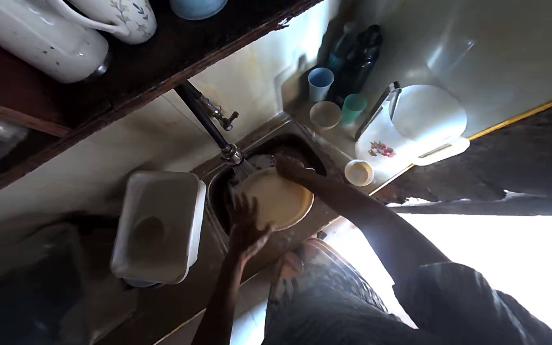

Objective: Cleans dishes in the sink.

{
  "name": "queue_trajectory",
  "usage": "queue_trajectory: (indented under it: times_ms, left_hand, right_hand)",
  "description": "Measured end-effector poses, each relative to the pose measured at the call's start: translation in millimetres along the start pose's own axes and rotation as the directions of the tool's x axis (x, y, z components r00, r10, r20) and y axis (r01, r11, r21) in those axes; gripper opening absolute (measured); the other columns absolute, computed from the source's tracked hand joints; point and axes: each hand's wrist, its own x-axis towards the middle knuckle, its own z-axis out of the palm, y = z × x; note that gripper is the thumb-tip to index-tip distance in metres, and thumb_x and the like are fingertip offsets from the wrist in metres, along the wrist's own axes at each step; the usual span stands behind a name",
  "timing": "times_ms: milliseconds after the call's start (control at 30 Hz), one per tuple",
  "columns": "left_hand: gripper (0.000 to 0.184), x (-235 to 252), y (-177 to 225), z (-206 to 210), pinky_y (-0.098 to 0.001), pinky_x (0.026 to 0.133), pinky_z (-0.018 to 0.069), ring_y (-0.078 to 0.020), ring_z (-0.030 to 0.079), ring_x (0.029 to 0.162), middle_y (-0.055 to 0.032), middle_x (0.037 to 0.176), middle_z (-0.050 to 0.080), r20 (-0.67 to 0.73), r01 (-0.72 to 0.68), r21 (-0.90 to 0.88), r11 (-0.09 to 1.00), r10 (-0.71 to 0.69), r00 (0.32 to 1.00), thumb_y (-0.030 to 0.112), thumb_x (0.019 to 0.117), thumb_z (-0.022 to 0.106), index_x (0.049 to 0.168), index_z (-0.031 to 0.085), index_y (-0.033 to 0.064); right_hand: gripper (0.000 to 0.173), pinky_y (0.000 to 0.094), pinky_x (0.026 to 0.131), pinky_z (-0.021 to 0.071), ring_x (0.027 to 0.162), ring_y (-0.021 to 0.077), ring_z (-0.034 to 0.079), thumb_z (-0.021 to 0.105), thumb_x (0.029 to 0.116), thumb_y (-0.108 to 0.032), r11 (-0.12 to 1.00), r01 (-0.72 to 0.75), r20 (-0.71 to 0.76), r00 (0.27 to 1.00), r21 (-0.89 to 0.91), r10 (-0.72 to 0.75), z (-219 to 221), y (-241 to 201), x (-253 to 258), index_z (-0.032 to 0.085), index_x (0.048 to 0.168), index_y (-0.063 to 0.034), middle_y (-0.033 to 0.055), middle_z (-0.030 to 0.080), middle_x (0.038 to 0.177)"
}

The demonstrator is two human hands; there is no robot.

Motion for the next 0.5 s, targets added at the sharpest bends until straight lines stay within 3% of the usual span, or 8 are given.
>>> queue_trajectory:
  times_ms: [67, 100, 167, 200, 233, 367, 433, 500]
  left_hand:
    - [0.088, -3, 24, -17, -0.0628, 0.124, -0.0050, -0.0341, 0.015, 0.157, -0.0166, 0.165, 0.032, 0.231, -0.102, 0.127, 0.987, 0.071, 0.970, 0.066, 0.0932, 0.057, 0.157, 0.040, 0.0092]
    - [0.073, -4, 28, -16, -0.0601, 0.125, 0.0019, -0.0314, 0.026, 0.155, -0.0137, 0.161, 0.040, 0.219, -0.141, 0.139, 0.980, 0.109, 0.970, 0.052, 0.0964, 0.063, 0.154, 0.046, 0.0112]
    - [0.049, -12, 16, -1, -0.0575, 0.115, 0.0376, -0.0374, 0.057, 0.134, -0.0160, 0.142, 0.061, -0.080, -0.245, 0.096, 0.965, 0.253, 0.964, 0.023, 0.0919, 0.073, 0.138, 0.065, 0.0074]
    - [0.045, -14, 9, 1, -0.0543, 0.108, 0.0472, -0.0381, 0.063, 0.126, -0.0172, 0.136, 0.065, -0.194, -0.257, 0.053, 0.965, 0.263, 0.945, 0.016, 0.0909, 0.072, 0.134, 0.067, 0.0047]
    - [0.041, -18, 4, 1, -0.0509, 0.103, 0.0516, -0.0367, 0.067, 0.120, -0.0190, 0.132, 0.068, -0.275, -0.235, -0.039, 0.971, 0.216, 0.937, 0.013, 0.0922, 0.070, 0.131, 0.068, 0.0005]
    - [0.038, -39, -6, 2, -0.0384, 0.091, 0.0570, -0.0240, 0.072, 0.094, -0.0240, 0.102, 0.072, -0.462, 0.012, -0.438, 0.899, -0.236, 0.855, 0.016, 0.0929, 0.069, 0.115, 0.066, -0.0146]
    - [0.037, -46, -2, -6, -0.0388, 0.096, 0.0522, -0.0256, 0.069, 0.101, -0.0274, 0.107, 0.070, -0.461, 0.154, -0.565, 0.811, -0.465, 0.756, 0.014, 0.0952, 0.067, 0.117, 0.065, -0.0164]
    - [0.037, -47, -8, -10, -0.0395, 0.103, 0.0468, -0.0285, 0.063, 0.113, -0.0310, 0.120, 0.065, -0.477, 0.188, -0.644, 0.741, -0.582, 0.659, 0.011, 0.1006, 0.056, 0.124, 0.060, -0.0173]
  right_hand:
    - [0.042, 0.0631, 0.097, 0.0493, 0.121, 0.0449, 0.062, 0.036, 0.1109, -0.027, 0.977, -0.131, 0.215, 0.972, 0.167, 0.094, 19, 10, 43, 0.058, 0.132, 0.0022, 0.0272, 0.063, 0.130]
    - [0.042, 0.0646, 0.099, 0.0472, 0.125, 0.0450, 0.059, 0.039, 0.1104, -0.028, 0.957, -0.200, 0.319, 0.939, 0.211, 0.126, 15, 8, 58, 0.060, 0.130, 0.0034, 0.0275, 0.061, 0.133]
    - [0.050, 0.0645, 0.101, 0.0457, 0.127, 0.0443, 0.059, 0.037, 0.1120, -0.036, 0.939, -0.207, 0.339, 0.935, 0.275, 0.107, 10, 3, 82, 0.064, 0.126, 0.0044, 0.0277, 0.062, 0.133]
    - [0.050, 0.0641, 0.102, 0.0459, 0.125, 0.0438, 0.060, 0.036, 0.1121, -0.036, 0.937, -0.152, 0.284, 0.957, 0.314, 0.060, 7, 0, 95, 0.065, 0.127, 0.0018, 0.0269, 0.063, 0.131]
    - [0.047, 0.0642, 0.104, 0.0448, 0.125, 0.0440, 0.060, 0.037, 0.1121, -0.034, 0.931, -0.064, 0.211, 0.977, 0.359, -0.014, 1, -3, 110, 0.063, 0.134, -0.0009, 0.0266, 0.065, 0.130]
    - [0.071, 0.0566, 0.090, 0.0512, 0.098, 0.0344, 0.066, 0.035, 0.1068, -0.060, 0.714, -0.035, 0.079, 0.997, 0.700, -0.028, -28, -38, 158, 0.068, 0.115, 0.0020, 0.0218, 0.069, 0.107]
    - [0.057, 0.0501, 0.082, 0.0522, 0.092, 0.0299, 0.064, 0.032, 0.1116, -0.048, 0.714, -0.028, 0.072, 0.997, 0.699, -0.032, -36, -60, 167, 0.062, 0.127, -0.0018, 0.0191, 0.066, 0.109]
    - [0.039, 0.0553, 0.102, 0.0493, 0.123, 0.0397, 0.061, 0.042, 0.1106, -0.015, 0.862, 0.063, 0.047, 0.994, 0.503, -0.100, -45, -71, 167, 0.050, 0.146, 0.0007, 0.0257, 0.059, 0.137]
